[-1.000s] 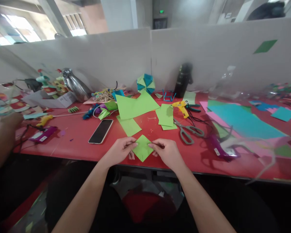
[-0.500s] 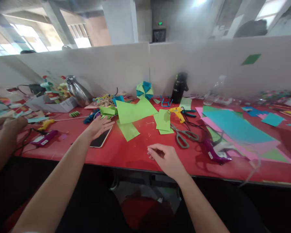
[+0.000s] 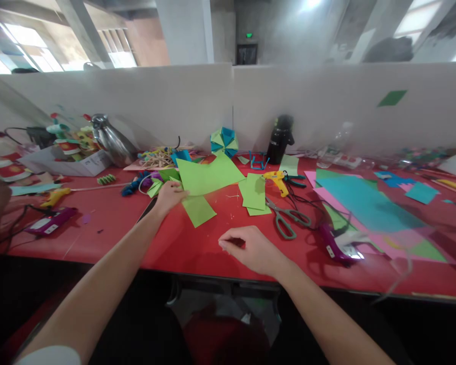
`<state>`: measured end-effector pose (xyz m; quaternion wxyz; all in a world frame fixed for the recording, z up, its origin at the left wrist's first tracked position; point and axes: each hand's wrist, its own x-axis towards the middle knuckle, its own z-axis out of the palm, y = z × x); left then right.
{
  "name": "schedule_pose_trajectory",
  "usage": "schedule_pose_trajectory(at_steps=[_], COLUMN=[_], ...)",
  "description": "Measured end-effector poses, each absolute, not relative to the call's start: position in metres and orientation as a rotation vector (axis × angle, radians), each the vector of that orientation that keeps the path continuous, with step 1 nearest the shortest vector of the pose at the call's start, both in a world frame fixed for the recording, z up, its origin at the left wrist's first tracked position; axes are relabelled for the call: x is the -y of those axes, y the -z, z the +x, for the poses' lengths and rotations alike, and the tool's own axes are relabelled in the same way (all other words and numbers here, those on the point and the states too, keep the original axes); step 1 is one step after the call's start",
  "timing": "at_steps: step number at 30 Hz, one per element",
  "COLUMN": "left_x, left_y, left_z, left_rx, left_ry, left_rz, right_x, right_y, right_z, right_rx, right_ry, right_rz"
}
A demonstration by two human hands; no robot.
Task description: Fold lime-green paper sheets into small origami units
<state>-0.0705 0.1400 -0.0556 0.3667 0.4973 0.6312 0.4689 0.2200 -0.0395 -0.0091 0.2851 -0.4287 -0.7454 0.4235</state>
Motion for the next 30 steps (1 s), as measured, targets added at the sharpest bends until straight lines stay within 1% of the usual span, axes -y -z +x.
schedule_pose_trajectory(at_steps=[4,10,16,18,22,24,27,28,30], left_x=[-0.143,-0.132,-0.105,-0.1,-0.094,-0.091,-0.084,-0.081,-0.075], left_y=[0.052,0.025,0.014,0.015,0.016,0.014,0.009,0.006,0.0], left_z=[-0.066,-0.047,-0.036,-0.038,-0.047,-0.051,-0.058,-0.061,-0.069], left_rx=[-1.549,-1.296,-1.1,-1.086,-1.081,-1.09,-1.109,-1.119,-1.153], left_ry=[-1.302,-1.502,-1.5,-1.471,-1.38,-1.346,-1.295,-1.264,-1.166], left_rz=[1.281,1.184,1.116,1.108,1.161,1.199,1.302,1.356,1.467], right_x=[0.037,0.038,0.032,0.028,0.017,0.01,0.0,-0.002,-0.006], right_y=[0.029,0.043,0.059,0.067,0.08,0.084,0.088,0.089,0.092], right_z=[0.221,0.226,0.224,0.221,0.221,0.223,0.226,0.227,0.227], right_rx=[1.951,1.991,1.917,1.853,1.688,1.666,1.84,1.931,2.078], right_ry=[-1.098,-1.04,-1.124,-1.081,-0.814,-0.58,-0.171,-0.103,-0.099], right_rz=[-1.176,-1.219,-1.274,-1.319,-1.505,-1.608,-1.696,-1.691,-1.651])
